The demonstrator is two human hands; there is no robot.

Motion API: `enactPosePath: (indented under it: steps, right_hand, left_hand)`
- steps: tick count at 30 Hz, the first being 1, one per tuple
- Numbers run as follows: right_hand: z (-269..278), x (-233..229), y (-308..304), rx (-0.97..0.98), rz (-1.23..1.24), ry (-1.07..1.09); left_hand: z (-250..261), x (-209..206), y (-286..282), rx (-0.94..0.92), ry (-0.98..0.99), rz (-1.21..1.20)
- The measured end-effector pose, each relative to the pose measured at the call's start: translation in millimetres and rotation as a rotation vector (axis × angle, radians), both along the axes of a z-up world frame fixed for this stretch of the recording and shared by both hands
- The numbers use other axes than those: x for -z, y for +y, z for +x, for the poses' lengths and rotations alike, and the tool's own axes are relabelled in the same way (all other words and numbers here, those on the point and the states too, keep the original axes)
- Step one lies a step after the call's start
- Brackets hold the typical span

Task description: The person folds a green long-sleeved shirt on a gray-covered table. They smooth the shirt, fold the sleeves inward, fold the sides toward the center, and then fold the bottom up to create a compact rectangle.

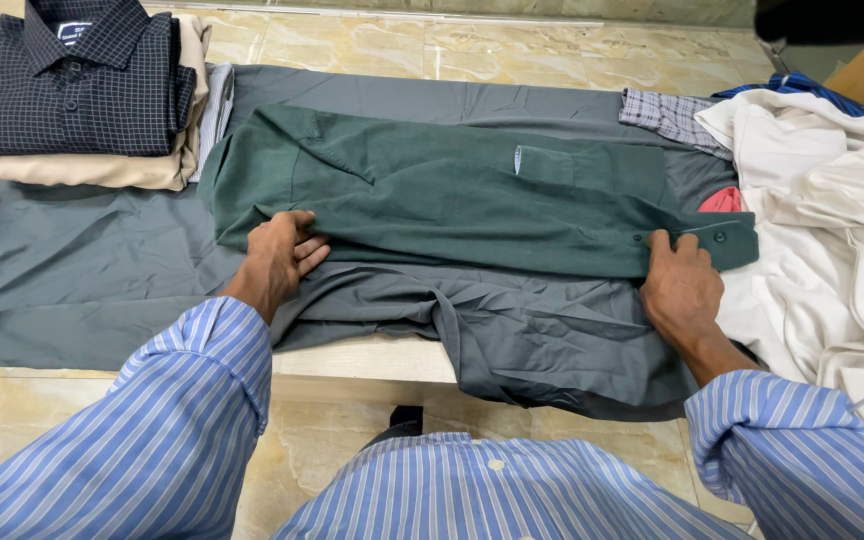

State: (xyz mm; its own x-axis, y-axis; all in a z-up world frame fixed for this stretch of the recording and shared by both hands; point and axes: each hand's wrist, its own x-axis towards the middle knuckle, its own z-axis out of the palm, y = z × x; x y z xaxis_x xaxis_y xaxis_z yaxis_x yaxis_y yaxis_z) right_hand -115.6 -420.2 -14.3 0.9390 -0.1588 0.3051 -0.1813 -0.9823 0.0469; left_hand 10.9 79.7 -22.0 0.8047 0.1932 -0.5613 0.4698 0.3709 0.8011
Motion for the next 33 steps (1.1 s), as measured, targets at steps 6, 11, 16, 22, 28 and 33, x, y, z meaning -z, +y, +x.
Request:
enactPosePath:
  steps: [6, 11, 16, 22, 28, 33]
  right_hand:
    - [11.9, 0.0, -17.4, 0.187, 0.147, 0.157]
    - [17.5, 5.8, -23.3, 0.165, 0.164, 0.127]
    - [16.5, 7.5, -25.4, 0.162, 0.184, 0.094]
    - [17.6, 5.5, -28.5, 0.192, 0.201, 0.059]
    - [19.8, 7.9, -35.8, 0.22, 0.27, 0.069]
    - [18.4, 14.5, -48.0, 0.142, 0.26, -0.041]
  left_hand:
    - [9.0, 2.1, 6.5, -0.129, 0.112, -0.095]
    - [10.7, 7.1, 15.2, -0.169, 0.078, -0.243]
    - [11.6, 4.8, 23.5, -0.136, 0.1, -0.223]
    - [9.0, -4.2, 36.4, -0.148, 0.152, -0.15]
    - [3.3, -6.5, 46.0, 0.034, 0.174, 0.163]
    - [-0.1, -6.2, 48.8, 0.051, 0.149, 0.281]
